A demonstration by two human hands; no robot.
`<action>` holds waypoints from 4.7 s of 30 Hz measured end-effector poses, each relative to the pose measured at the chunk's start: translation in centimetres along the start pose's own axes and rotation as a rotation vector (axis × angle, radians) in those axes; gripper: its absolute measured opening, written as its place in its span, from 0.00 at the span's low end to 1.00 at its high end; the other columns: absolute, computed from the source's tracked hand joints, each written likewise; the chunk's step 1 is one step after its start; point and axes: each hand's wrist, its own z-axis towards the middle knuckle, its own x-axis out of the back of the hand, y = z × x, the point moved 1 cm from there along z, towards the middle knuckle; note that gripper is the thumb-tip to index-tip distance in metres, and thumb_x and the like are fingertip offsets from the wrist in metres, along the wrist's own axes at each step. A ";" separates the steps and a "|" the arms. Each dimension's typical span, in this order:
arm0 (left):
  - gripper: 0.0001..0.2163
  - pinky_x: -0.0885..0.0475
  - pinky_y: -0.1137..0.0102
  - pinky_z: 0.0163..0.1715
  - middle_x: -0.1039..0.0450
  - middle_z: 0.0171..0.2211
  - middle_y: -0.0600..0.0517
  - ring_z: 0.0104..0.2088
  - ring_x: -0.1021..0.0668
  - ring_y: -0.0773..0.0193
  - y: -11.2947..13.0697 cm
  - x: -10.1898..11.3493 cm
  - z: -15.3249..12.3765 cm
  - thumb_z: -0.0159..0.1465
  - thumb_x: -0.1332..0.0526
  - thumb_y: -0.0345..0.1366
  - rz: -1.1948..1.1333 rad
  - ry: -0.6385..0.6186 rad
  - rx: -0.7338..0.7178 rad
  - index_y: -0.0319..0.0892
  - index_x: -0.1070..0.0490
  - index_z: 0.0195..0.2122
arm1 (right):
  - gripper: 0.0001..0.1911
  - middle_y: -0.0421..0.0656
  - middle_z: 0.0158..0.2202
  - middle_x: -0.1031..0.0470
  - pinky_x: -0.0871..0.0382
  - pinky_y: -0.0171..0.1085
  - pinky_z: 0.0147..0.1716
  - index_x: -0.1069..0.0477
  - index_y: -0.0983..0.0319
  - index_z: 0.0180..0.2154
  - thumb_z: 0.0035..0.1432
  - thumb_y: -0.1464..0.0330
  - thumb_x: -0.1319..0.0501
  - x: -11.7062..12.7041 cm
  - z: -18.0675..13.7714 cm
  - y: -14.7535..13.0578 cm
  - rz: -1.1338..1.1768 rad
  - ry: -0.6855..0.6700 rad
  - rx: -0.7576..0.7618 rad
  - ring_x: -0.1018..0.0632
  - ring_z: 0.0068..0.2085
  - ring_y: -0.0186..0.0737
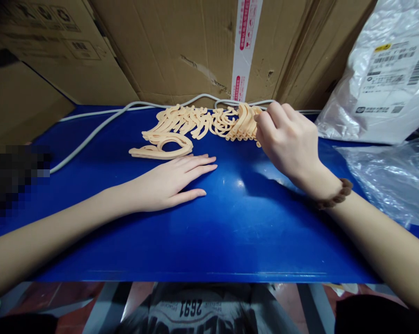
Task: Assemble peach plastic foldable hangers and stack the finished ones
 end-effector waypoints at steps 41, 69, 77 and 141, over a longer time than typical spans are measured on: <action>0.28 0.46 0.55 0.68 0.45 0.69 0.44 0.68 0.41 0.52 -0.1 -0.1 0.0 0.73 0.52 0.50 0.006 0.007 -0.007 0.37 0.43 0.67 | 0.24 0.58 0.49 0.24 0.33 0.46 0.38 0.25 0.68 0.46 0.66 0.63 0.55 -5.1 0.9 2.4 0.161 -0.183 -0.117 0.24 0.46 0.56; 0.27 0.42 0.56 0.66 0.42 0.66 0.40 0.66 0.37 0.51 -0.2 -0.4 0.0 0.72 0.48 0.48 -0.029 0.079 -0.026 0.36 0.42 0.65 | 0.16 0.48 0.35 0.19 0.34 0.37 0.29 0.24 0.66 0.36 0.69 0.68 0.48 2.5 -4.8 -7.1 0.234 0.168 0.608 0.20 0.33 0.39; 0.25 0.41 0.56 0.65 0.42 0.66 0.40 0.66 0.37 0.50 -0.3 -0.4 0.0 0.72 0.47 0.46 -0.016 0.077 -0.035 0.36 0.42 0.65 | 0.14 0.44 0.35 0.19 0.31 0.36 0.32 0.25 0.62 0.36 0.69 0.68 0.47 1.8 -4.5 -6.5 0.364 0.184 0.675 0.22 0.33 0.36; 0.29 0.39 0.59 0.64 0.40 0.65 0.39 0.64 0.35 0.50 -0.2 0.0 0.0 0.70 0.47 0.54 -0.038 0.106 -0.020 0.34 0.37 0.61 | 0.21 0.52 0.52 0.27 0.48 0.63 0.59 0.29 0.58 0.53 0.68 0.59 0.53 -5.6 5.0 -4.5 0.293 0.058 0.254 0.31 0.56 0.57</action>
